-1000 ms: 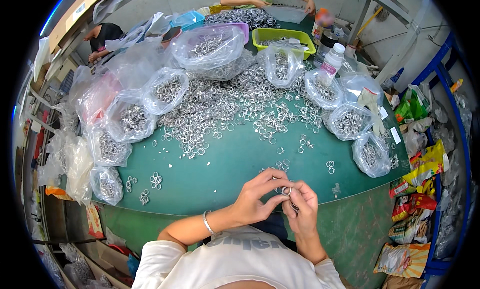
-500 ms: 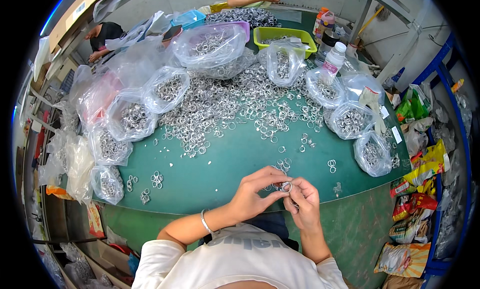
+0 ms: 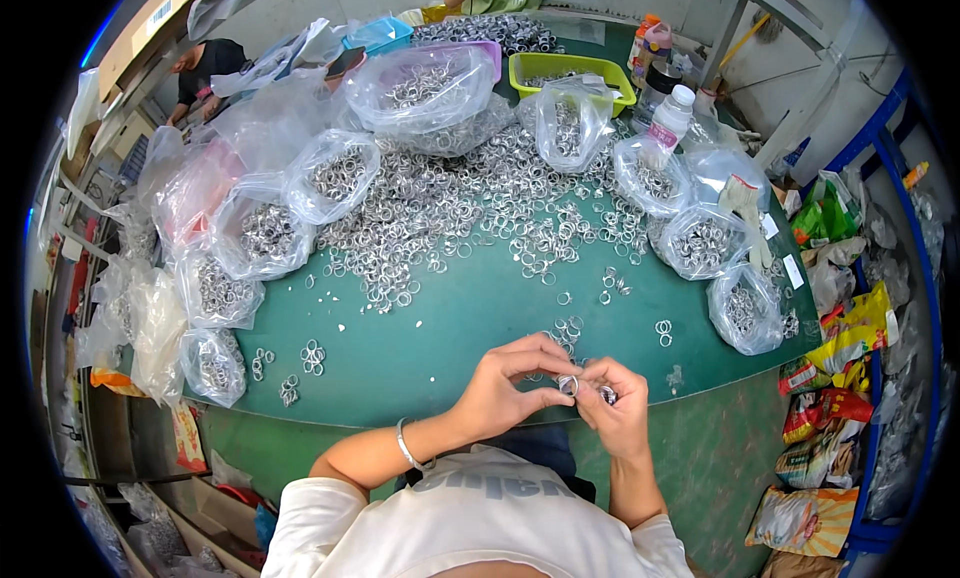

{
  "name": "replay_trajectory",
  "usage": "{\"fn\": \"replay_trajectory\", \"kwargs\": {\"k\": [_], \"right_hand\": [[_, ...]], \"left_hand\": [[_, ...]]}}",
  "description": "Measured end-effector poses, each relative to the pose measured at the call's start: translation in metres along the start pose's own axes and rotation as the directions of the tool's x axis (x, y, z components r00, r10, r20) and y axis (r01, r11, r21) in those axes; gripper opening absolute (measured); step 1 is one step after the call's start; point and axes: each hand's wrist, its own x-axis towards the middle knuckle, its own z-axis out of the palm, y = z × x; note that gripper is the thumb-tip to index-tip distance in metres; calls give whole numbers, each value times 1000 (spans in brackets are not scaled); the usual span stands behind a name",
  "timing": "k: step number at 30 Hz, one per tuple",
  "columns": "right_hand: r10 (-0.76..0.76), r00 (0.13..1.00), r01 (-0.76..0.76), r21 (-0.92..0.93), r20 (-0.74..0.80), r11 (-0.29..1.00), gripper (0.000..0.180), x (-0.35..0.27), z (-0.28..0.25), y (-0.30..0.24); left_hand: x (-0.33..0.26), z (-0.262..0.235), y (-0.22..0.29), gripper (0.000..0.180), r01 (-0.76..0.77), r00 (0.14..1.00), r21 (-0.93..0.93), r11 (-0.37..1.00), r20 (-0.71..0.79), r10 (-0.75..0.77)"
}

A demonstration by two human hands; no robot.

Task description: The person sorts small metal rings on a green workbench, moving them into groups and then gathering them in their hand before placing them back into the pile or nearby bags.

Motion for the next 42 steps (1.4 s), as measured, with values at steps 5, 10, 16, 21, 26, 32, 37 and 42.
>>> {"fn": "replay_trajectory", "kwargs": {"k": [5,10,16,21,26,32,37,42], "right_hand": [[-76,997,75,-49,-21,996,6,0,1,2],[-102,995,102,50,6,994,6,-1,-4,8],[-115,993,115,28,-6,993,5,-3,-5,8],[-189,982,189,-26,4,982,3,-3,-3,6],[-123,992,123,-25,-34,992,2,-2,-4,7],[129,991,-122,140,-43,983,8,1,-3,9],[163,970,-165,1,-179,986,8,6,-8,16],[-9,994,-39,-416,-113,909,10,16,-22,46]], "left_hand": [[-1,8,-1,31,109,991,-298,948,-41,-127],[-2,9,1,32,54,998,-184,981,-21,-59],[-3,10,2,32,89,996,-181,979,-8,-92],[-6,15,-1,32,116,991,-247,962,-31,-128],[-3,18,2,32,161,983,-277,947,-37,-179],[0,15,-5,31,110,987,-77,991,-107,-118],[2,9,-27,30,139,985,169,976,-124,-118],[11,12,-32,37,29,1000,535,844,-8,-30]]}}
